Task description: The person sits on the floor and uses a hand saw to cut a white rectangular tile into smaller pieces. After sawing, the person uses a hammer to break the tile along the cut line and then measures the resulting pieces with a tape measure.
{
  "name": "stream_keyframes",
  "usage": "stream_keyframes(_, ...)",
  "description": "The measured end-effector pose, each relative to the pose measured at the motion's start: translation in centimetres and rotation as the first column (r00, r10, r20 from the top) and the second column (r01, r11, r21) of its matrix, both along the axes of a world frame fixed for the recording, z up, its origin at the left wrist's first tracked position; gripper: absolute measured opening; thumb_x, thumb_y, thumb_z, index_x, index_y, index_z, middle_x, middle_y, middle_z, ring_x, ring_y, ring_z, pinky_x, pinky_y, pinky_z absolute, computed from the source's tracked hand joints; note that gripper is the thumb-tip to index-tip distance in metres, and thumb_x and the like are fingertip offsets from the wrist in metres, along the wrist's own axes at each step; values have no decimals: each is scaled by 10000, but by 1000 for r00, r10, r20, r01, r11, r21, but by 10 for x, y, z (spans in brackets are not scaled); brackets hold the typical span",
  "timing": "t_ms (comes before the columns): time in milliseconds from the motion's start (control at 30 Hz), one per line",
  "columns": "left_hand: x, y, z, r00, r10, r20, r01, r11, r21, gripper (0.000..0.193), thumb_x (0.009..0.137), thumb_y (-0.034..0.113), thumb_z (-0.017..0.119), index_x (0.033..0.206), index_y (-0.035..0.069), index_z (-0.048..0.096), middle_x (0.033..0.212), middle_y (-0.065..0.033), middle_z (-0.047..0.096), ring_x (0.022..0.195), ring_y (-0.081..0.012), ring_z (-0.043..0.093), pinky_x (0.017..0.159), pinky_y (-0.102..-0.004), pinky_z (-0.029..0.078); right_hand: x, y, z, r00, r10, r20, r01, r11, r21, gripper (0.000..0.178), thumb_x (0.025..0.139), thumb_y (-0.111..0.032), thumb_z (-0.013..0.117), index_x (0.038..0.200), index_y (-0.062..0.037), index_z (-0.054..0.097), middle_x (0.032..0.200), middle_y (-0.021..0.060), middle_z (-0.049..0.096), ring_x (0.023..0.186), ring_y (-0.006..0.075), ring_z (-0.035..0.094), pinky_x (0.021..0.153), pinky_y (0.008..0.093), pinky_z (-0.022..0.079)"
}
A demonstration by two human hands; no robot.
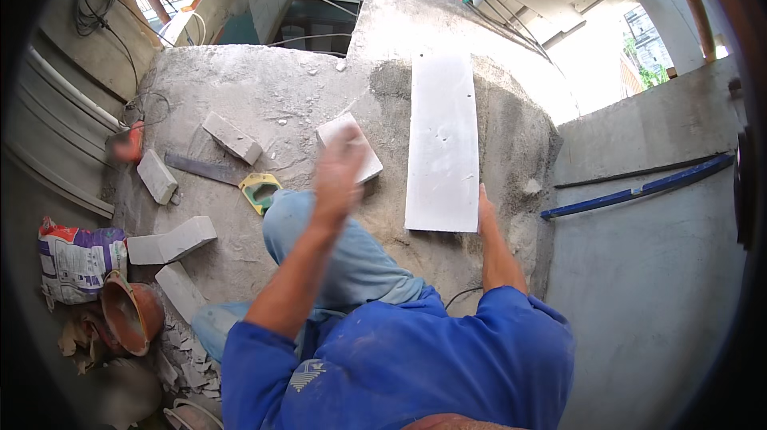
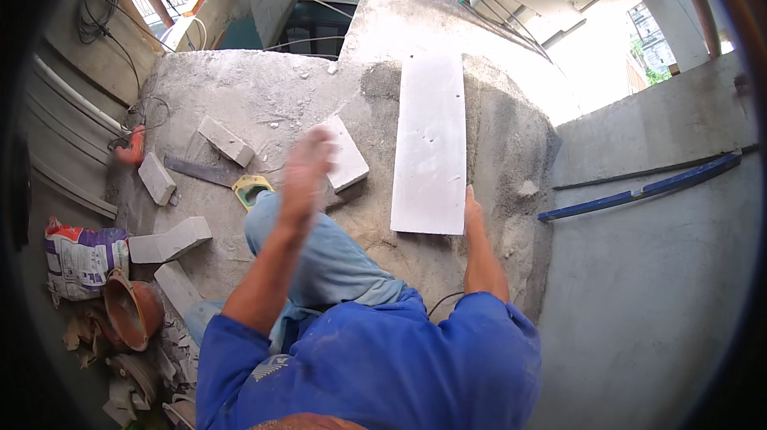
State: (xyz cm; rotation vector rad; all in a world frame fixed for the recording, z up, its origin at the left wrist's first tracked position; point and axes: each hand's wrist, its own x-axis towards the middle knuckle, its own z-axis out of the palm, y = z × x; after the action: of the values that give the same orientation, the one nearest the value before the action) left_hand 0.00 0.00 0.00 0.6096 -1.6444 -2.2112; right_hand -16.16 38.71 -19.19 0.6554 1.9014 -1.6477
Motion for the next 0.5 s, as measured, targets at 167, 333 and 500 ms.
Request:
stream_keyframes(167,-59,130,-63,903,-261,341,326,933,-150,909,980,515,633,1530,-122,292,1517,-349,426,1413,-396,458,1169,-431,361,12,-13,22,987,87,-138,-5,860,510,791,953,-651,583,1143,106,712,1078,219,742,945,285,725,848,412,546)
stream_keyframes(333,-64,124,-107,742,-241,626,490,831,-262,1161,860,696,658,1560,-126,231,1527,-366,396,1441,-467,401,1194,-458,331,24,-42,46,954,237,-184,-115,855,506,680,878,-551,751,1065,102,718,1010,211,746,922,285,715,831,410,548)
stream_keyframes(500,-69,111,-118,703,-456,546,547,837,-4,1343,801,810,628,1560,-166,103,1554,-408,315,1441,-496,392,1185,-436,356,52,-92,78,899,329,-288,-120,819,561,566,846,-443,819,1094,54,706,1006,189,743,899,264,705,821,381,556)
